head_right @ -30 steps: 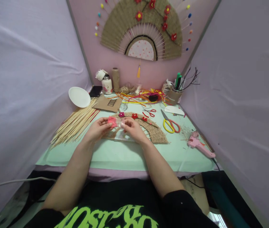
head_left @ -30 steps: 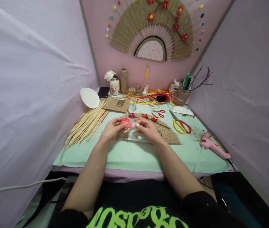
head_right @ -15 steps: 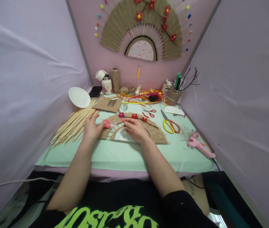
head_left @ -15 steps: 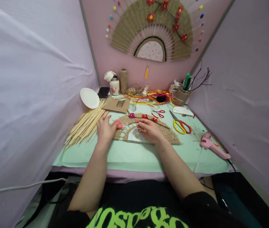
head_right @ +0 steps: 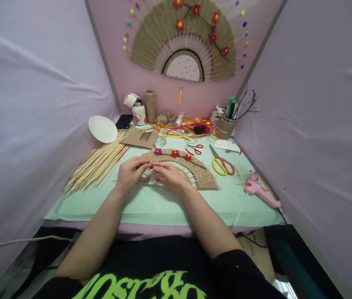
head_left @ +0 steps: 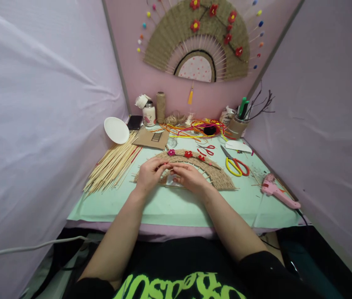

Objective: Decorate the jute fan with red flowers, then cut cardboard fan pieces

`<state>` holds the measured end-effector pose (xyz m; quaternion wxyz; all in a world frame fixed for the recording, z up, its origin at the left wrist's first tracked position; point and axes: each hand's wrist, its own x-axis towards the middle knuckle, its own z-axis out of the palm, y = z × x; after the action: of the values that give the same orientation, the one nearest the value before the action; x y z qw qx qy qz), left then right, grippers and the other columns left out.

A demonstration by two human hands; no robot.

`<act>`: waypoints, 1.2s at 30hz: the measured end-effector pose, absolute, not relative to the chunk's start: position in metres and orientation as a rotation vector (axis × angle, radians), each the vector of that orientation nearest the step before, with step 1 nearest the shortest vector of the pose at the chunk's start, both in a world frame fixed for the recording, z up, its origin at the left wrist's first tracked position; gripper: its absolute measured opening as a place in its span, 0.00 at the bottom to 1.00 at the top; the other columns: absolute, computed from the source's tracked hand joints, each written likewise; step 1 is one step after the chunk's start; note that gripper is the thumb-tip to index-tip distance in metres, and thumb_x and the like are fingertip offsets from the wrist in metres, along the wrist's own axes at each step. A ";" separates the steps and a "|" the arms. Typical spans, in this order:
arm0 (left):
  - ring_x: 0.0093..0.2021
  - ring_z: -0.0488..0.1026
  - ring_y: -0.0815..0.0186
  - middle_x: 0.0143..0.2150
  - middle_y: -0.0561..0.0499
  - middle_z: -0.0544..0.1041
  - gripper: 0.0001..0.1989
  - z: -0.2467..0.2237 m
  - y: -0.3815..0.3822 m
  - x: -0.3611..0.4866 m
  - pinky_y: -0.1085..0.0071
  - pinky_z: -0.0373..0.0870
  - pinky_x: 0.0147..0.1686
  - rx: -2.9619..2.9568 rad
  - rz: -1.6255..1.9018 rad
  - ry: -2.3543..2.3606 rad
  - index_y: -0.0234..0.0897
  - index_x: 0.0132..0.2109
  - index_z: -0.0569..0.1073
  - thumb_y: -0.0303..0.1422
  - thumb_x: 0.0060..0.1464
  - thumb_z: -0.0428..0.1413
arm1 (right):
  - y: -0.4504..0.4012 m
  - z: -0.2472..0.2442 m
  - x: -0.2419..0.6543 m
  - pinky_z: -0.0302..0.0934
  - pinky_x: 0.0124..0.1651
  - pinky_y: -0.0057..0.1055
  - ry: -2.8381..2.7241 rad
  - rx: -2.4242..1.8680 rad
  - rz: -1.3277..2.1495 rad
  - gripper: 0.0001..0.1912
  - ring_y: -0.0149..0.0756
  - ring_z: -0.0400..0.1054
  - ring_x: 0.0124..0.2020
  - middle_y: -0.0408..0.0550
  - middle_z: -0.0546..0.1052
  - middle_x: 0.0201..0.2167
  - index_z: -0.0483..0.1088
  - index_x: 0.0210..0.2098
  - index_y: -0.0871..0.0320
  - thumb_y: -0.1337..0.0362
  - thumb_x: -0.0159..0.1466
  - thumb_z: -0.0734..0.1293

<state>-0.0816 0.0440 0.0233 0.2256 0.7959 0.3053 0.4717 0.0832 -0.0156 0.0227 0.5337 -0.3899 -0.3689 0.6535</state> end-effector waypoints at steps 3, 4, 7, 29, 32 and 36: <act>0.31 0.71 0.67 0.29 0.51 0.75 0.11 0.027 0.042 -0.084 0.70 0.66 0.34 2.114 1.364 0.937 0.37 0.31 0.75 0.36 0.59 0.54 | -0.016 0.023 0.083 0.60 0.33 0.26 -0.929 -0.962 1.569 0.16 0.30 0.68 0.36 0.48 0.77 0.42 0.79 0.40 0.55 0.59 0.53 0.74; 0.29 0.70 0.67 0.27 0.51 0.74 0.13 0.028 0.042 -0.085 0.70 0.66 0.32 2.087 1.369 0.962 0.37 0.28 0.74 0.36 0.60 0.53 | -0.016 0.022 0.083 0.60 0.33 0.26 -0.945 -0.972 1.570 0.16 0.30 0.69 0.35 0.48 0.77 0.42 0.79 0.41 0.55 0.59 0.52 0.74; 0.28 0.69 0.67 0.25 0.50 0.72 0.19 0.029 0.042 -0.085 0.70 0.66 0.32 1.999 1.353 1.004 0.37 0.25 0.71 0.39 0.62 0.49 | -0.016 0.021 0.083 0.61 0.33 0.25 -0.973 -0.997 1.557 0.18 0.28 0.68 0.32 0.47 0.78 0.40 0.79 0.42 0.55 0.60 0.51 0.75; 0.18 0.63 0.80 0.21 0.55 0.68 0.11 0.049 0.031 -0.028 0.87 0.59 0.16 0.542 0.885 0.477 0.29 0.31 0.72 0.34 0.58 0.58 | -0.014 0.032 0.096 0.58 0.33 0.30 -1.008 -1.067 0.758 0.07 0.30 0.61 0.26 0.41 0.71 0.25 0.75 0.33 0.55 0.60 0.57 0.68; 0.28 0.73 0.76 0.32 0.47 0.77 0.06 0.046 0.029 -0.022 0.84 0.71 0.30 0.513 0.938 0.504 0.28 0.40 0.75 0.21 0.57 0.54 | -0.014 0.033 0.099 0.59 0.34 0.31 -0.972 -1.104 0.679 0.07 0.31 0.61 0.27 0.42 0.71 0.25 0.74 0.33 0.55 0.59 0.58 0.68; 0.35 0.76 0.73 0.35 0.46 0.79 0.16 0.041 0.030 -0.026 0.81 0.74 0.39 0.417 0.957 0.547 0.29 0.40 0.76 0.13 0.50 0.48 | -0.014 0.029 0.097 0.61 0.39 0.33 -1.039 -1.122 0.596 0.07 0.34 0.65 0.32 0.45 0.74 0.31 0.74 0.34 0.55 0.59 0.59 0.67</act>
<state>-0.0262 0.0302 0.0413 0.8313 0.1968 0.2580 0.4512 0.0975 -0.0144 0.0291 0.6818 -0.5001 -0.4631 0.2657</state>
